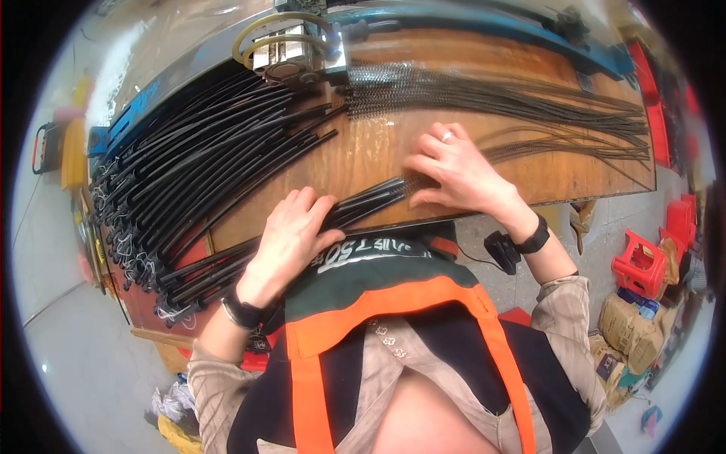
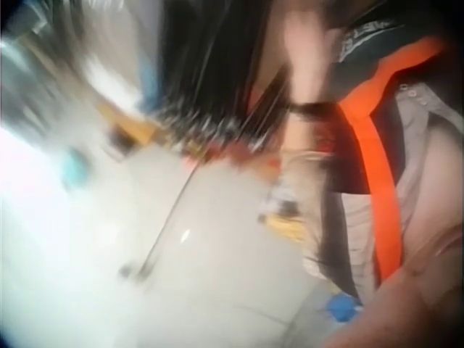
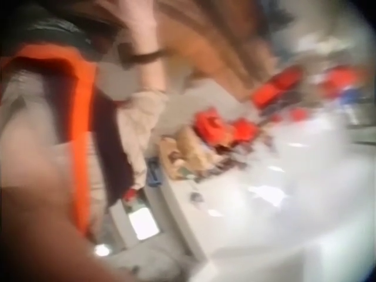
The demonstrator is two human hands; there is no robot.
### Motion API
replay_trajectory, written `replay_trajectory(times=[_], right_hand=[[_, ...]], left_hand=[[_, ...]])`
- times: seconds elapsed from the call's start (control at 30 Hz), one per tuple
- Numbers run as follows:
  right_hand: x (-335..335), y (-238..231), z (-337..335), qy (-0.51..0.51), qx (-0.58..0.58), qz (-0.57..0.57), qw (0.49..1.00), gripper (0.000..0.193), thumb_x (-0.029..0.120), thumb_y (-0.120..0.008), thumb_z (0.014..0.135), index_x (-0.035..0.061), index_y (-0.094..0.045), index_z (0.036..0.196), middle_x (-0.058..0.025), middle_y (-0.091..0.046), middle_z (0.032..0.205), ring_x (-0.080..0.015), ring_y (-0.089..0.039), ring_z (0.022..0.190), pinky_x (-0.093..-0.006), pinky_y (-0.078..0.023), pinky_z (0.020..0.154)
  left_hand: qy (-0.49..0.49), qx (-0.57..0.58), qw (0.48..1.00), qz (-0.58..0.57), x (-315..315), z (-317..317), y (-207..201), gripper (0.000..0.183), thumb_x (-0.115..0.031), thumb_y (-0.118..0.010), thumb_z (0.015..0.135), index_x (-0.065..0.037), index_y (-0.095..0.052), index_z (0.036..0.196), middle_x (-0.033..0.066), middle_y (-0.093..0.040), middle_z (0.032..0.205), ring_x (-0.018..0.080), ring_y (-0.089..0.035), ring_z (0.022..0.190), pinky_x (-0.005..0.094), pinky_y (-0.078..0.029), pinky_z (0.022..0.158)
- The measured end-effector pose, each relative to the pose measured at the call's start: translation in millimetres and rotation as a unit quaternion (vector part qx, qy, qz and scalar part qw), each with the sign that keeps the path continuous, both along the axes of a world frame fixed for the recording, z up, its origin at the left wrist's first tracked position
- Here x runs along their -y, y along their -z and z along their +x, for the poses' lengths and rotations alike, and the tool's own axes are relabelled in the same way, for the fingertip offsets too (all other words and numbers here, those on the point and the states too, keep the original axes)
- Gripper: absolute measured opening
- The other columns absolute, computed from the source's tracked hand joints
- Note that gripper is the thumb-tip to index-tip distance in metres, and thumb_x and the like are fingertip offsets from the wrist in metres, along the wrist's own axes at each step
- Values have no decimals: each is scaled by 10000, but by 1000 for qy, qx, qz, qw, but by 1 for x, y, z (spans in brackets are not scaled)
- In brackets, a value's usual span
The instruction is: Using a manual sliding cutter machine to cut bundles of black cables to a specific length.
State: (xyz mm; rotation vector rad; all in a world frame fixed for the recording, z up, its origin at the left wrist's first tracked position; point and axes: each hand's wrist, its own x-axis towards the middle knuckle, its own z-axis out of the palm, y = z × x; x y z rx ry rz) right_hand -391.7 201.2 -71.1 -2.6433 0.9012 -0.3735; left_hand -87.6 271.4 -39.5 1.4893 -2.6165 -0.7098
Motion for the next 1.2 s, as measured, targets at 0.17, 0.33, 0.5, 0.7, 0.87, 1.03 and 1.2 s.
replay_trajectory(times=[0.17,0.33,0.5,0.7,0.87,1.03,1.2], right_hand=[[10,3,12,-64,12,69,995,341,272,-797,715,50,-586,866,-117,-568,870,-317,-552,896,-412,-438,791],[-4,-13,27,-116,-42,54,991,232,137,-713,668,34,-541,786,-156,-544,785,-355,-548,798,-449,-454,723],[-12,8,29,-103,-26,-14,994,233,106,-717,661,37,-570,829,-150,-561,795,-349,-558,801,-438,-461,717],[-4,4,6,77,61,-37,994,379,110,-798,688,51,-647,1031,-156,-646,948,-366,-617,905,-429,-509,765],[18,19,-46,142,-25,-11,989,106,166,-716,791,136,-635,853,-102,-662,758,-325,-664,742,-426,-519,607],[11,31,-49,146,-6,-41,988,108,183,-679,755,134,-583,768,-75,-652,690,-309,-670,678,-420,-521,579],[4,24,-35,191,-51,-71,978,138,208,-681,765,111,-593,809,-68,-652,675,-297,-674,670,-427,-540,596]], left_hand=[[-9,-6,1000,8,-1,1,-3,452,-217,-772,747,-11,-561,1090,164,-557,1007,347,-560,967,447,-498,816],[-44,-21,996,77,-17,-11,15,263,-120,-637,796,17,-545,1002,207,-619,901,401,-616,881,483,-514,757],[-78,-37,996,21,-28,-11,25,195,-64,-570,789,-9,-528,972,204,-650,838,412,-640,753,513,-509,647],[-66,5,996,65,1,-9,11,185,-65,-548,809,-37,-555,991,199,-644,758,419,-645,696,530,-503,599],[81,-127,952,268,42,2,-7,308,-222,-688,870,-18,-590,1078,207,-678,814,392,-667,703,465,-532,681],[-44,-20,850,524,46,-9,-16,321,-205,-696,890,6,-580,1102,233,-692,863,391,-667,714,403,-523,674],[-43,13,985,164,27,-21,-13,281,-208,-689,894,7,-576,1034,307,-647,823,446,-659,763,463,-526,668]])
